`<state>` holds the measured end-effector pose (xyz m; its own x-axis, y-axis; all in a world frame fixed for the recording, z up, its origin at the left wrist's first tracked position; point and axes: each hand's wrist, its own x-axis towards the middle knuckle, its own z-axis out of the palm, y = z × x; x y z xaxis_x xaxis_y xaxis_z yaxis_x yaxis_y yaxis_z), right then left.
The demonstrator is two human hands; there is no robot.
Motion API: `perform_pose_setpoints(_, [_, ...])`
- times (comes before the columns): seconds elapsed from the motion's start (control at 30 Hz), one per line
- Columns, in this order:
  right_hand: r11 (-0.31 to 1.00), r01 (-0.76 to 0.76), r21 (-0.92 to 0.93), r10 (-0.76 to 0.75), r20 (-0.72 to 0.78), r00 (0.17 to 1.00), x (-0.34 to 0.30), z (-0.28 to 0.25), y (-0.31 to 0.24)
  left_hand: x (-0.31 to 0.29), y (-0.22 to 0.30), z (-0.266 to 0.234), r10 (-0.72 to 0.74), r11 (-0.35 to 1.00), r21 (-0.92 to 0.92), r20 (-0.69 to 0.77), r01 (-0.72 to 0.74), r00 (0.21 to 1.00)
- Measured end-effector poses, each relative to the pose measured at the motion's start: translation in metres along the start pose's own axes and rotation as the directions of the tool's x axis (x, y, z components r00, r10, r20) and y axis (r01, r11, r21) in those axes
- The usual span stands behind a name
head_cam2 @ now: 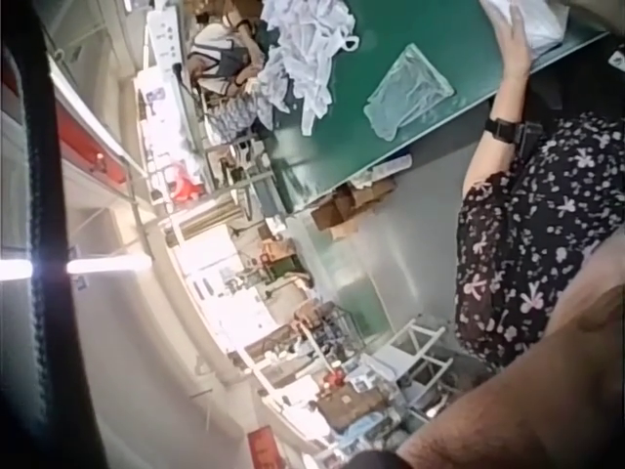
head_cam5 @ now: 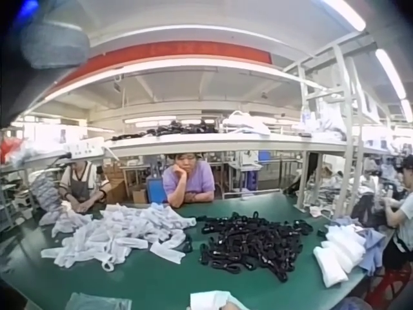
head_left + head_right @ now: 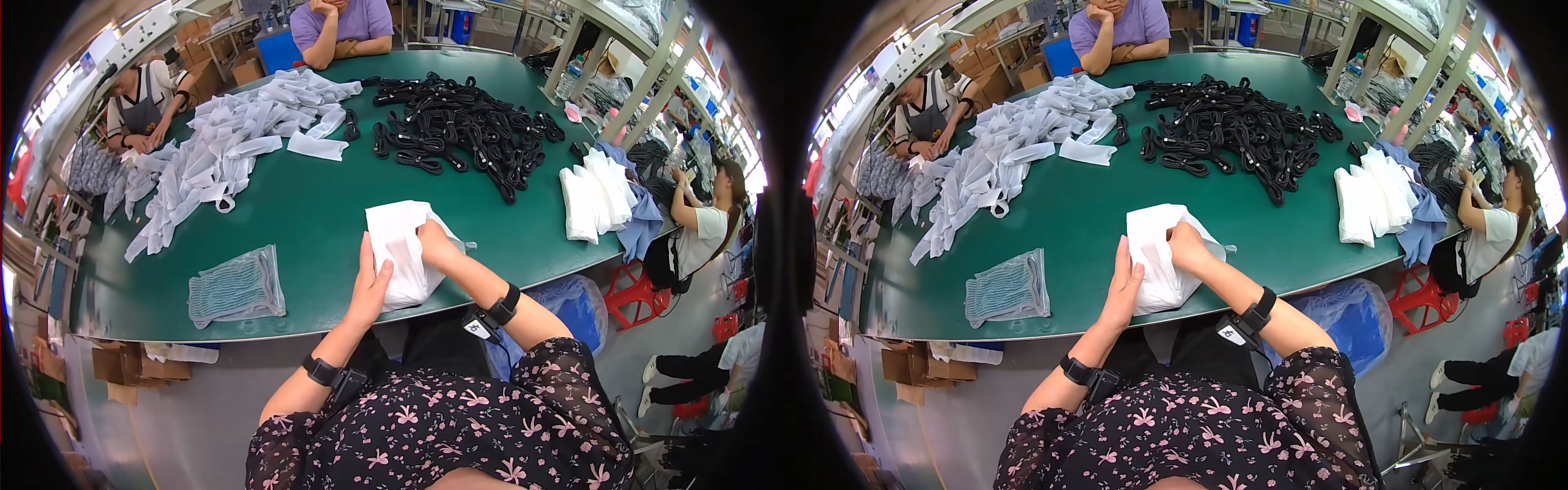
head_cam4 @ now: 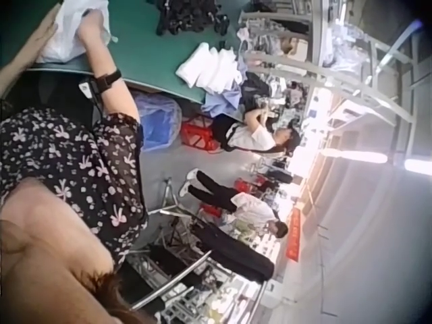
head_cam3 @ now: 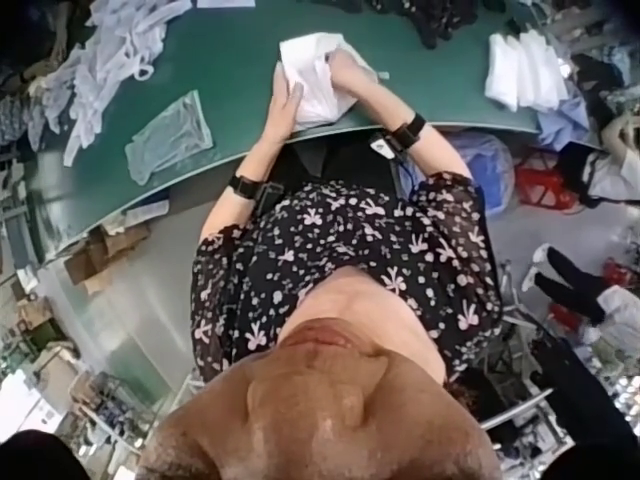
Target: The person picks up a white bag and a black cable, inserts the cable into the bag, and places the bagged cable onto a stack. This process is repeated for several more cables.
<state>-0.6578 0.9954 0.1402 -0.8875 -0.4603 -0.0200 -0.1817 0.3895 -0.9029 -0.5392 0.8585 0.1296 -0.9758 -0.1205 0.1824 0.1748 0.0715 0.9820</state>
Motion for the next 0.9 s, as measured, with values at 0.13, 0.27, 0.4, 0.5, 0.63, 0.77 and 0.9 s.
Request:
perform_pose_setpoints(0.13, [0.982, 0.125, 0.14, -0.116, -0.07, 0.991, -0.009, 0.003, -0.01, 0.008, 0.001, -0.004, -0.11, 0.958, -0.277, -0.097, 0.079, 0.989])
perform_pose_setpoints(0.27, [0.868, 0.074, 0.491, -0.053, -0.058, 0.997, -0.031, -0.004, -0.052, 0.015, 0.02, -0.011, -0.369, 0.807, -0.522, -0.083, 0.275, 0.926])
perform_pose_setpoints(0.4, [0.938, 0.109, 0.33, -0.099, -0.046, 0.994, -0.04, -0.013, -0.059, 0.02, 0.017, -0.009, -0.392, 0.727, -0.619, -0.019, 0.297, 0.92])
perform_pose_setpoints(0.5, [0.958, 0.167, 0.233, -0.151, -0.086, 0.985, -0.043, -0.016, -0.044, 0.025, 0.001, -0.008, -0.349, 0.761, -0.577, 0.021, 0.296, 0.937])
perform_pose_setpoints(0.63, [0.876, 0.229, 0.425, -0.134, -0.243, 0.961, -0.048, -0.027, -0.039, 0.029, -0.017, -0.013, -0.274, 0.866, -0.459, -0.097, 0.201, 0.957])
perform_pose_setpoints(0.77, [0.756, 0.331, 0.565, -0.104, -0.395, 0.913, -0.055, -0.058, -0.074, 0.033, -0.019, -0.039, -0.016, 1.0, 0.021, -0.28, 0.023, 0.96])
perform_pose_setpoints(0.9, [0.703, 0.296, 0.646, -0.156, -0.266, 0.951, -0.064, -0.071, -0.1, 0.022, 0.067, -0.027, 0.227, 0.961, 0.207, -0.221, -0.181, 0.948])
